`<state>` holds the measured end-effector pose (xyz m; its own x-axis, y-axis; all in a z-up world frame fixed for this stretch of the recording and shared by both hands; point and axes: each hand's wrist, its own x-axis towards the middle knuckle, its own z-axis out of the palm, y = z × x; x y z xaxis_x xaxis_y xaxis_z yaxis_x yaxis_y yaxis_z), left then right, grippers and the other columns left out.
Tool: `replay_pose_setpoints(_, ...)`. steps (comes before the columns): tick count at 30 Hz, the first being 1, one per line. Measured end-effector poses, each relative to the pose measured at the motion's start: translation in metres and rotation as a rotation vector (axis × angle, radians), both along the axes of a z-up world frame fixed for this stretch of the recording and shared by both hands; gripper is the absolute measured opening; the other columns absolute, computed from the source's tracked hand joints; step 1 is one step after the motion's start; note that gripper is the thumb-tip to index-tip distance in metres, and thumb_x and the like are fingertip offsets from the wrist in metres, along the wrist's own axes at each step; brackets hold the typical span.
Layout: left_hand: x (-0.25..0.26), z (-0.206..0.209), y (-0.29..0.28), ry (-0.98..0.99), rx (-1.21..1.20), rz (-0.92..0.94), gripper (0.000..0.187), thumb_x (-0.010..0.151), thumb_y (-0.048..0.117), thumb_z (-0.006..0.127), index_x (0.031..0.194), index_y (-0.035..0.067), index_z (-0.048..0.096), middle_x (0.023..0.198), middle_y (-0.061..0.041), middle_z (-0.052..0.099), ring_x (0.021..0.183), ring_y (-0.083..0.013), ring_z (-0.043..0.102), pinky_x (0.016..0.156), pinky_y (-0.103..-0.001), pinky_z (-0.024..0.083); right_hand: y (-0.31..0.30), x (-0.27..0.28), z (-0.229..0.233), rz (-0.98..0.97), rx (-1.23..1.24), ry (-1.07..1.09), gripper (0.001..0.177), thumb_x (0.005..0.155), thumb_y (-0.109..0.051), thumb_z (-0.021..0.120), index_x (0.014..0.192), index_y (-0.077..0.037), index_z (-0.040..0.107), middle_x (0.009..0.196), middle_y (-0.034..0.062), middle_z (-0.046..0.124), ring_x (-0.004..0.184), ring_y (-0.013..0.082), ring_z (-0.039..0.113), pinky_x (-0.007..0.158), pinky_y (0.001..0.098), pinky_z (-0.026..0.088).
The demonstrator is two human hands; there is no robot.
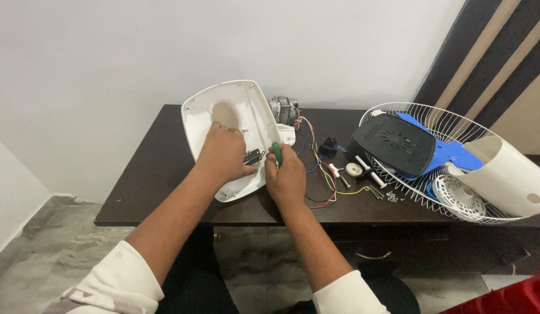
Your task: The person disassembles an electric fan by removing the rear cover, unscrewing and detaching the speed control module, and then handling the motor assembly. The components are placed on the table as they are removed.
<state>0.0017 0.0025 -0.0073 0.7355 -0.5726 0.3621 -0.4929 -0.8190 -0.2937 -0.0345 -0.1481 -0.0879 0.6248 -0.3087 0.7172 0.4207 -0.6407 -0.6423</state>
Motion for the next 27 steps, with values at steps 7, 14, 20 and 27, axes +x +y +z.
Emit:
replay_pose_setpoints(7, 0.001, 0.001, 0.001, -0.031, -0.002, -0.029, 0.070, 0.064, 0.066, 0.086, 0.085, 0.000, 0.073, 0.082, -0.012, 0.069, 0.084, -0.0274, 0.065, 0.090, -0.039, 0.043, 0.000, -0.009, 0.010, -0.009, 0.072, -0.034, 0.014, 0.088, -0.009, 0.062, 0.100, -0.006, 0.069, 0.094, 0.0143, 0.075, 0.087, 0.0329, 0.073, 0.079, 0.0409, 0.056)
replay_pose_setpoints(14, 0.004, 0.001, -0.001, -0.033, 0.005, -0.012, 0.070, 0.063, 0.066, 0.085, 0.084, 0.000, 0.074, 0.083, -0.012, 0.069, 0.083, -0.0270, 0.066, 0.089, -0.039, 0.044, -0.011, 0.000, 0.002, -0.154, 0.095, -0.136, 0.019, 0.087, -0.006, 0.063, 0.102, -0.008, 0.076, 0.096, 0.0148, 0.072, 0.087, 0.0329, 0.070, 0.079, 0.0412, 0.054)
replay_pose_setpoints(20, 0.001, -0.003, 0.001, -0.045, -0.011, -0.020, 0.070, 0.064, 0.066, 0.085, 0.083, 0.000, 0.073, 0.081, -0.012, 0.069, 0.082, -0.0267, 0.066, 0.088, -0.039, 0.044, -0.027, 0.016, -0.015, -0.222, 0.151, -0.032, 0.022, 0.093, -0.015, 0.059, 0.103, -0.002, 0.074, 0.098, 0.0178, 0.072, 0.094, 0.0361, 0.070, 0.086, 0.0456, 0.052)
replay_pose_setpoints(27, 0.004, -0.007, 0.004, -0.136, -0.045, -0.049, 0.074, 0.059, 0.067, 0.086, 0.084, -0.001, 0.073, 0.078, -0.013, 0.069, 0.078, -0.0275, 0.066, 0.086, -0.039, 0.044, -0.033, 0.031, -0.028, -0.296, 0.132, 0.190, 0.028, 0.096, -0.024, 0.059, 0.105, -0.001, 0.072, 0.100, 0.0231, 0.069, 0.100, 0.0415, 0.065, 0.090, 0.0502, 0.049)
